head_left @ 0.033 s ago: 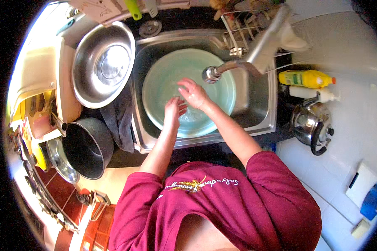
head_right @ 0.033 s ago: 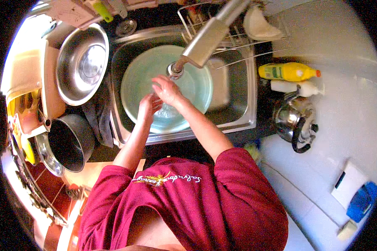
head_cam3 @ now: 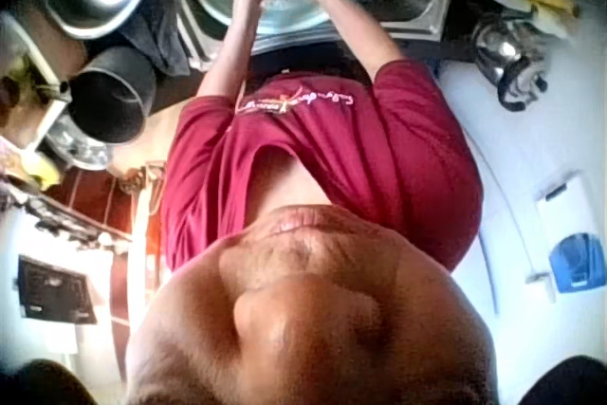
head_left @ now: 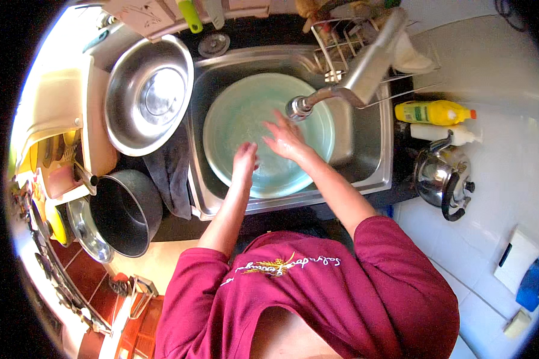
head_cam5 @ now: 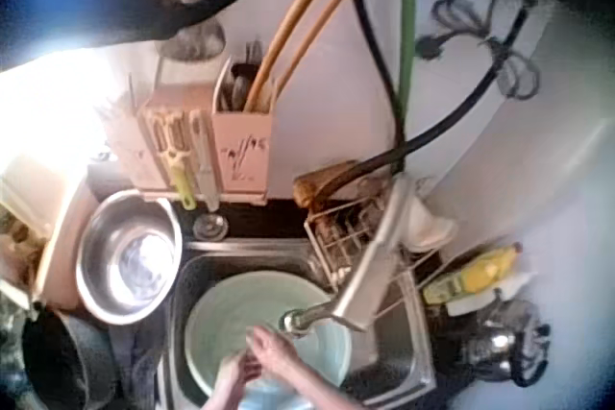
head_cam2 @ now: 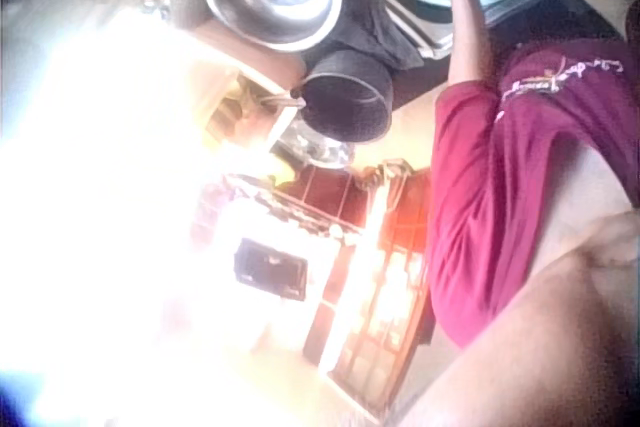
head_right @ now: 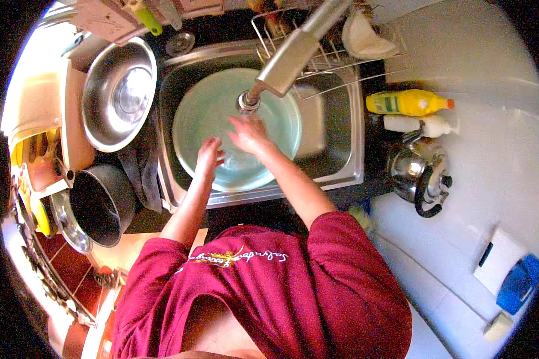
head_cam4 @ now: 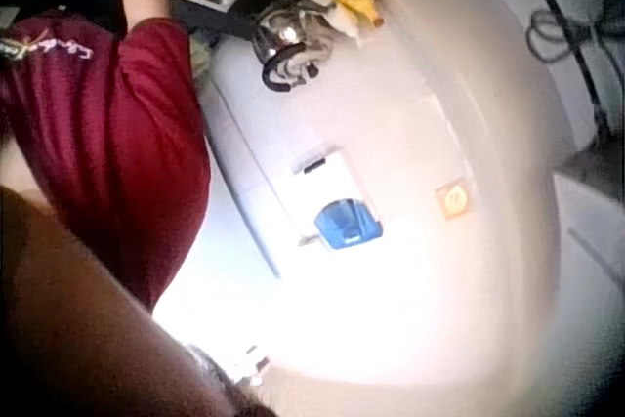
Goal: The person transfers sliced potatoes from a bowl of water into a hot pan with oil, stirs them using a spatula, and wipes down the stove surface with a cloth.
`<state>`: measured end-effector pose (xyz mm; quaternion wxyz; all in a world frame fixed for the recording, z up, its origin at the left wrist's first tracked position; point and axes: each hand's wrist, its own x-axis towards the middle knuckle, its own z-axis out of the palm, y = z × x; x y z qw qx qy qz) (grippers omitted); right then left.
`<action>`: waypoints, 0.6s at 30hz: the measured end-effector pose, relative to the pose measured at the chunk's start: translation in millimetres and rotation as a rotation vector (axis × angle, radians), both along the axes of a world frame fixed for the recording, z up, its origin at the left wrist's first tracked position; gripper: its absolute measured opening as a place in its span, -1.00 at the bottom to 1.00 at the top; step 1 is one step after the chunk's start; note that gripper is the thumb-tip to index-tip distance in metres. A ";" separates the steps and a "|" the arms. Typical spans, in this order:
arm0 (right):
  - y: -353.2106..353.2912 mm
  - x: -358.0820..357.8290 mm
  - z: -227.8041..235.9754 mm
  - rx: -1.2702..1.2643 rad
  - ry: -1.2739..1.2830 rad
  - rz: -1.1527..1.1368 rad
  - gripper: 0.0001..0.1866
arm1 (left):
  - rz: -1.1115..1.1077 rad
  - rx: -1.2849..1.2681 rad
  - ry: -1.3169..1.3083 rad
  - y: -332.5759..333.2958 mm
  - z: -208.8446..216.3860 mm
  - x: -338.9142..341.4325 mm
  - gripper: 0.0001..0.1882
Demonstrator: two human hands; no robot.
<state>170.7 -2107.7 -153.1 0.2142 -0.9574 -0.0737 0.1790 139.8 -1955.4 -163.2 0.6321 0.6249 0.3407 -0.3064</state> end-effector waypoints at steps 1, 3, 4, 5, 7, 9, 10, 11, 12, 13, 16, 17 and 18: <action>-18.6 -13.2 -12.7 -0.162 0.011 0.032 -0.47 | -0.068 0.066 -0.035 7.7 4.7 -7.2 -0.43; -57.2 -25.2 -28.2 -0.216 0.131 0.023 -0.38 | -0.147 0.190 -0.139 31.8 -37.4 -21.3 -0.35; -67.8 -22.8 -4.0 -0.155 0.278 -0.068 -0.40 | -0.200 0.214 -0.221 34.3 -29.8 -19.9 -0.38; -93.4 -31.7 -20.2 -0.044 0.242 -0.105 -0.43 | -0.252 0.253 -0.295 33.4 -12.0 -15.4 -0.40; -108.3 -23.4 22.6 0.158 0.568 -0.299 -0.52 | -0.297 0.258 -0.330 29.4 54.2 -4.4 -0.54; -92.5 -23.5 77.9 0.481 0.492 -0.268 -0.57 | -0.320 0.097 -0.466 39.7 63.4 -6.3 -0.62; -81.7 -21.1 110.8 0.573 0.413 -0.213 -0.59 | -0.273 -0.009 -0.452 43.9 86.6 -8.3 -0.63; -72.1 -18.6 123.7 0.835 0.522 -0.198 -0.61 | -0.226 0.032 -0.512 50.2 88.2 -16.9 -0.64; -65.0 -18.7 131.4 1.095 0.628 -0.200 -0.62 | -0.194 0.067 -0.576 54.6 86.4 -22.6 -0.64; -59.3 -18.1 134.8 1.357 0.726 -0.216 -0.64 | -0.177 0.100 -0.641 59.8 84.3 -23.0 -0.65; -60.0 -2.0 33.8 0.492 0.454 -0.122 -0.62 | -0.006 0.282 -0.564 83.1 78.4 -34.5 -0.67; -41.1 2.2 42.6 -0.041 0.407 0.120 -0.60 | 0.084 0.247 -0.551 95.0 75.9 -36.9 -0.66; -17.7 2.1 50.4 -0.575 0.332 0.353 -0.58 | 0.019 0.378 -0.576 109.8 76.1 -46.5 -0.66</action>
